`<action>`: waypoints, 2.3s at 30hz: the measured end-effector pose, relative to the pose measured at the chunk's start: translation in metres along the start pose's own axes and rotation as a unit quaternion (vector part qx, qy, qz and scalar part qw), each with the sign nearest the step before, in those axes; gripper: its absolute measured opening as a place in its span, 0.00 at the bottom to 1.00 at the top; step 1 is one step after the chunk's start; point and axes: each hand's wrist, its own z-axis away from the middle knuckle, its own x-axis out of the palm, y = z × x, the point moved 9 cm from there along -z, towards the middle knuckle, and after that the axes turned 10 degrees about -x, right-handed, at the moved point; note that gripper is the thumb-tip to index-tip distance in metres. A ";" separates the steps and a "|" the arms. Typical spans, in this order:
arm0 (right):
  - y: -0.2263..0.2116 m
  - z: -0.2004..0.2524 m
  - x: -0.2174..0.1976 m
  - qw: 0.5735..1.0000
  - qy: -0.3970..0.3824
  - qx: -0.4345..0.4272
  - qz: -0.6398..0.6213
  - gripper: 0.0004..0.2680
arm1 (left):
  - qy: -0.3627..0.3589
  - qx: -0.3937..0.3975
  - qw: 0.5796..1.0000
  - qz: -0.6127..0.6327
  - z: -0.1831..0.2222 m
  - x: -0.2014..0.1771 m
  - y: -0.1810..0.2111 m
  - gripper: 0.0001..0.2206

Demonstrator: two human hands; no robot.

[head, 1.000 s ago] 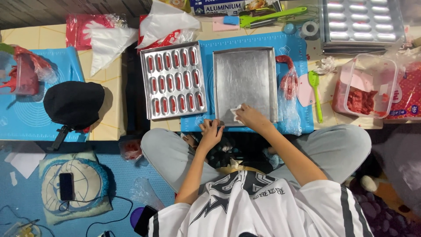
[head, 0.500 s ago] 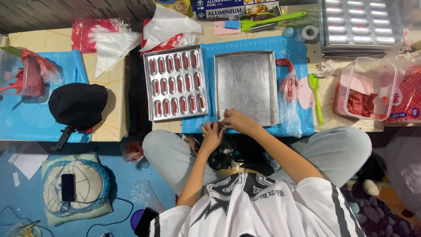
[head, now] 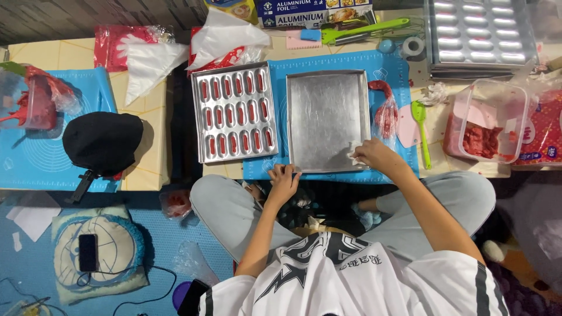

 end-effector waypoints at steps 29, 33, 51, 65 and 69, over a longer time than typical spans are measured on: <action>-0.147 -0.117 -0.047 0.985 0.087 -0.125 -0.081 0.06 | 0.025 -0.039 0.998 -0.031 0.002 0.017 -0.014 0.11; -0.154 -0.105 -0.062 0.984 0.045 -0.161 -0.060 0.04 | 0.015 -0.047 0.999 -0.020 0.002 0.018 -0.015 0.11; -0.051 -0.022 -0.044 0.988 0.062 -0.104 -0.099 0.05 | -0.409 -0.077 0.892 -0.178 -0.045 0.082 -0.053 0.15; 0.070 -0.084 -0.009 0.999 0.018 -0.042 0.001 0.10 | -0.449 -0.102 0.851 -0.252 -0.065 0.096 -0.032 0.21; 0.124 -0.111 -0.009 0.993 0.103 0.005 0.054 0.09 | -0.484 -0.120 0.823 -0.273 -0.063 0.087 -0.017 0.20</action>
